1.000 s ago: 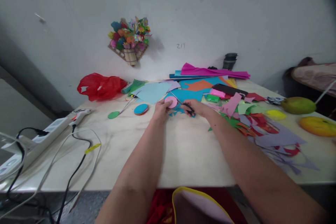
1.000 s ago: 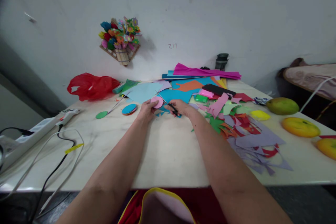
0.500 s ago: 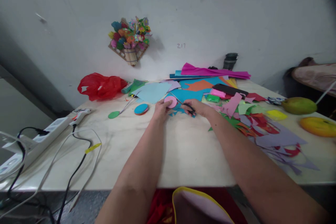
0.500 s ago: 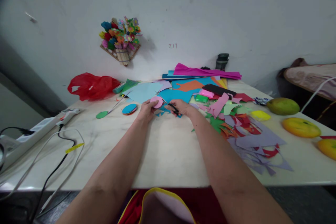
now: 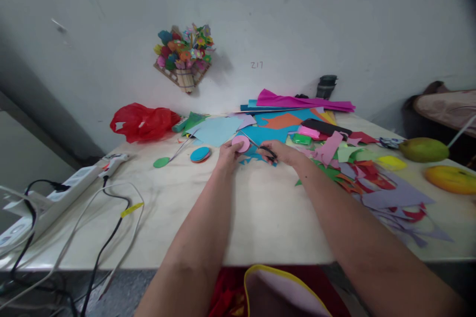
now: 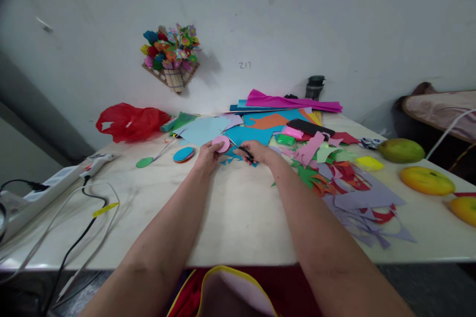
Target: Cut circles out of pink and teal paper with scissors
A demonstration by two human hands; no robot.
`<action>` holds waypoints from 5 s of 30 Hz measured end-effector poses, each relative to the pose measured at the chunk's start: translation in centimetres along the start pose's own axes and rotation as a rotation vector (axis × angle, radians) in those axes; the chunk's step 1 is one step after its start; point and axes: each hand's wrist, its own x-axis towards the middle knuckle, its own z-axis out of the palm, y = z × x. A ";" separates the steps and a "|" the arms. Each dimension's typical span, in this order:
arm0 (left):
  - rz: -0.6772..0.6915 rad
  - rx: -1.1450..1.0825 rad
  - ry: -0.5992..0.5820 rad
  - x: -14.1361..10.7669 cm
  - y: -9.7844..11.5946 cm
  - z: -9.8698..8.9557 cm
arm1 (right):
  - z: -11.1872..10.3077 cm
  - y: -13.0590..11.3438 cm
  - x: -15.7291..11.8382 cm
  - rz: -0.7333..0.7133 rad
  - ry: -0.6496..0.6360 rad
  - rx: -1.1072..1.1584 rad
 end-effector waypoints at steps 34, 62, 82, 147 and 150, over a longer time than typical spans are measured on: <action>-0.006 0.003 -0.026 0.1 -0.2 -0.2 | 0.2 -0.1 -0.2 0.002 -0.003 0.049; -0.002 -0.037 0.009 0.3 -0.2 -0.3 | 0.4 -0.6 -0.4 0.003 0.023 0.069; -0.015 -0.030 -0.045 0.0 -0.2 0.0 | 0.3 -0.2 -0.1 -0.010 0.003 0.058; -0.035 -0.047 -0.035 -0.2 0.0 0.0 | 0.3 -0.7 -0.4 0.003 0.025 0.061; -0.035 -0.050 -0.022 -0.2 0.1 0.0 | 0.3 -0.6 -0.4 0.004 0.021 0.067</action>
